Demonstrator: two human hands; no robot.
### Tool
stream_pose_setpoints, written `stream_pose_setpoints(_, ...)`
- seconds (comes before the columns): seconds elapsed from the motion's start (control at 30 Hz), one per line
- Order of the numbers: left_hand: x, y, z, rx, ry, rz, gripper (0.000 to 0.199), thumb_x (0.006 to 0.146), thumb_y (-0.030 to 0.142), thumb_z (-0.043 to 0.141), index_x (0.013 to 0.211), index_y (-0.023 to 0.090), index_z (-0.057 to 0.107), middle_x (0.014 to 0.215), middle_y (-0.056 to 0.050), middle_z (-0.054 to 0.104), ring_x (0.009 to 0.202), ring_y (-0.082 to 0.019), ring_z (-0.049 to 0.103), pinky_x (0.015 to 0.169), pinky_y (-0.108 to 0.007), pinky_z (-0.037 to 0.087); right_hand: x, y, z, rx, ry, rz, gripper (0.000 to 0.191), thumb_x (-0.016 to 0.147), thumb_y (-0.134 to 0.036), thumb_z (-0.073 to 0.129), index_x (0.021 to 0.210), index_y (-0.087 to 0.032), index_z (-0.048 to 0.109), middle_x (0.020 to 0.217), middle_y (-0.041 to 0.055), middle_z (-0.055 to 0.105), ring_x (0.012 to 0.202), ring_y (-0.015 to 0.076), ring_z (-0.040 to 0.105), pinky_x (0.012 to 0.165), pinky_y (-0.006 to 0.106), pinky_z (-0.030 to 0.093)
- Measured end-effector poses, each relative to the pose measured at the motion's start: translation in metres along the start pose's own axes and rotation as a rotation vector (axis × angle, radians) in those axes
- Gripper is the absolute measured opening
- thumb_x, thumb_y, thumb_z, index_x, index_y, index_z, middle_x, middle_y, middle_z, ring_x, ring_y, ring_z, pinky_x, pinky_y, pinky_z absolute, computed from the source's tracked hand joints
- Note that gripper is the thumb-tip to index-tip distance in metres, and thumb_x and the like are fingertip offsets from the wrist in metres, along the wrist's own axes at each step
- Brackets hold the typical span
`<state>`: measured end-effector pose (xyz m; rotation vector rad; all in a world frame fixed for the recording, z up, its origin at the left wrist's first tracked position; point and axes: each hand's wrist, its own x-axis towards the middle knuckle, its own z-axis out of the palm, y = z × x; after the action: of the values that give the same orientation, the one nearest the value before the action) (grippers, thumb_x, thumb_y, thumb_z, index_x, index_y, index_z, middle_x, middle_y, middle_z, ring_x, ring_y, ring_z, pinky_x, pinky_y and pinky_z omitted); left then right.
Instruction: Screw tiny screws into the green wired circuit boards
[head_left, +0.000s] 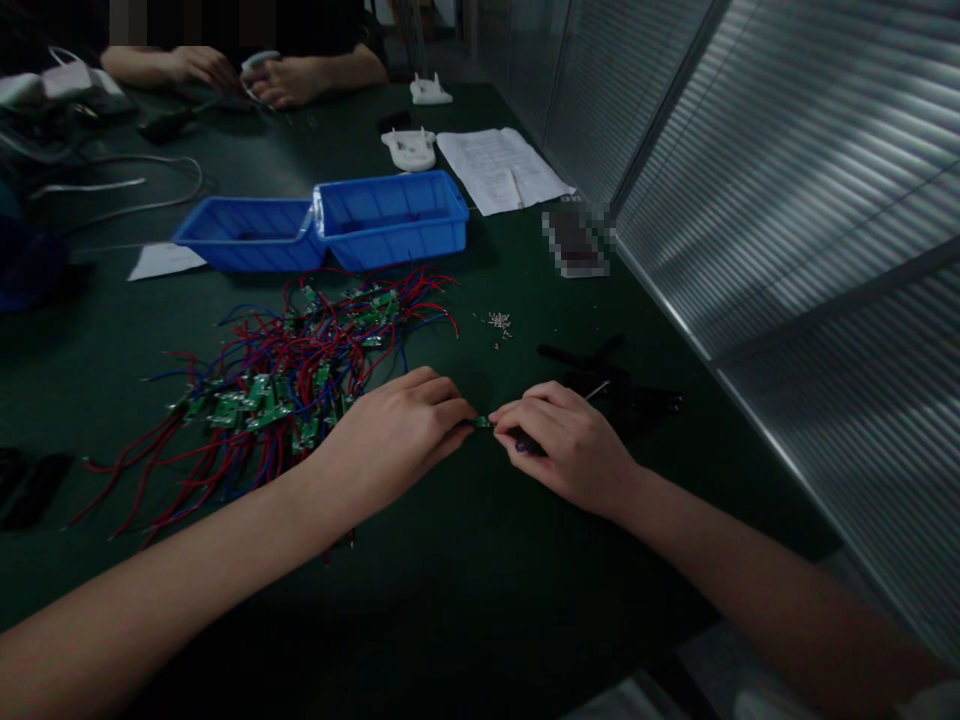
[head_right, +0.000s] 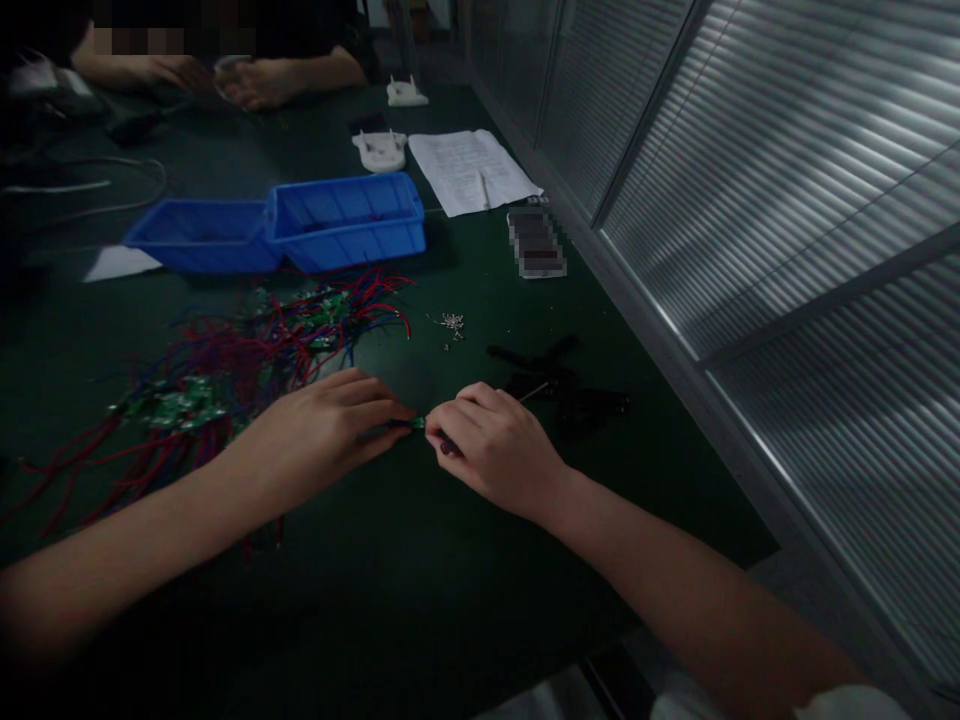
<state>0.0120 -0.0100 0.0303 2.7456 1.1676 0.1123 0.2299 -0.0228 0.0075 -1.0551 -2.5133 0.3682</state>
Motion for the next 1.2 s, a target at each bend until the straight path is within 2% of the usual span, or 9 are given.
stream_pose_setpoints(0.2, 0.000, 0.002, 0.000, 0.019, 0.028, 0.036, 0.016, 0.090, 0.026, 0.049, 0.094, 0.019, 0.062, 0.087, -0.005, 0.058, 0.086, -0.018, 0.052, 0.074, -0.031, 0.042, -0.001, 0.000, 0.000, -0.001, 0.007, -0.054, 0.013, 0.087, -0.021, 0.047, 0.093, -0.018, 0.058, 0.096, 0.0048, 0.064, 0.096, 0.0188, 0.050, 0.083, 0.034, 0.042)
stream_pose_setpoints(0.57, 0.002, 0.007, 0.001, 0.058, -0.008, 0.023, 0.011, 0.088, 0.022, 0.049, 0.087, 0.018, 0.059, 0.085, -0.004, 0.055, 0.085, -0.020, 0.049, 0.075, -0.034, 0.040, 0.001, -0.003, 0.000, -0.096, -0.065, -0.073, 0.013, 0.088, -0.021, 0.045, 0.091, -0.019, 0.058, 0.092, 0.0036, 0.063, 0.097, 0.0195, 0.048, 0.082, 0.034, 0.040)
stream_pose_setpoints(0.7, 0.002, 0.005, 0.007, -0.014, 0.018, -0.012, 0.010, 0.087, 0.023, 0.051, 0.092, 0.018, 0.058, 0.088, -0.004, 0.056, 0.088, -0.020, 0.049, 0.076, -0.033, 0.041, 0.001, -0.004, 0.001, -0.141, -0.066, -0.090, 0.015, 0.089, -0.022, 0.044, 0.092, -0.018, 0.058, 0.092, 0.0046, 0.063, 0.098, 0.0201, 0.048, 0.082, 0.034, 0.040)
stream_pose_setpoints(0.87, 0.001, 0.000, 0.011, -0.106, 0.028, -0.025, 0.011, 0.086, 0.026, 0.054, 0.095, 0.020, 0.057, 0.088, -0.002, 0.057, 0.088, -0.019, 0.051, 0.077, -0.031, 0.040, 0.000, -0.001, 0.003, -0.087, -0.048, -0.097, 0.012, 0.087, -0.021, 0.046, 0.090, -0.018, 0.057, 0.094, 0.0035, 0.063, 0.097, 0.0186, 0.049, 0.083, 0.033, 0.040)
stream_pose_setpoints(1.2, -0.001, 0.009, 0.004, 0.029, 0.017, -0.016, 0.008, 0.087, 0.024, 0.052, 0.091, 0.019, 0.057, 0.081, 0.000, 0.055, 0.081, -0.018, 0.050, 0.071, -0.032, 0.039, -0.001, 0.001, 0.005, -0.080, -0.041, -0.133, 0.012, 0.086, -0.021, 0.049, 0.096, -0.017, 0.056, 0.102, 0.0032, 0.062, 0.100, 0.0186, 0.050, 0.085, 0.033, 0.040)
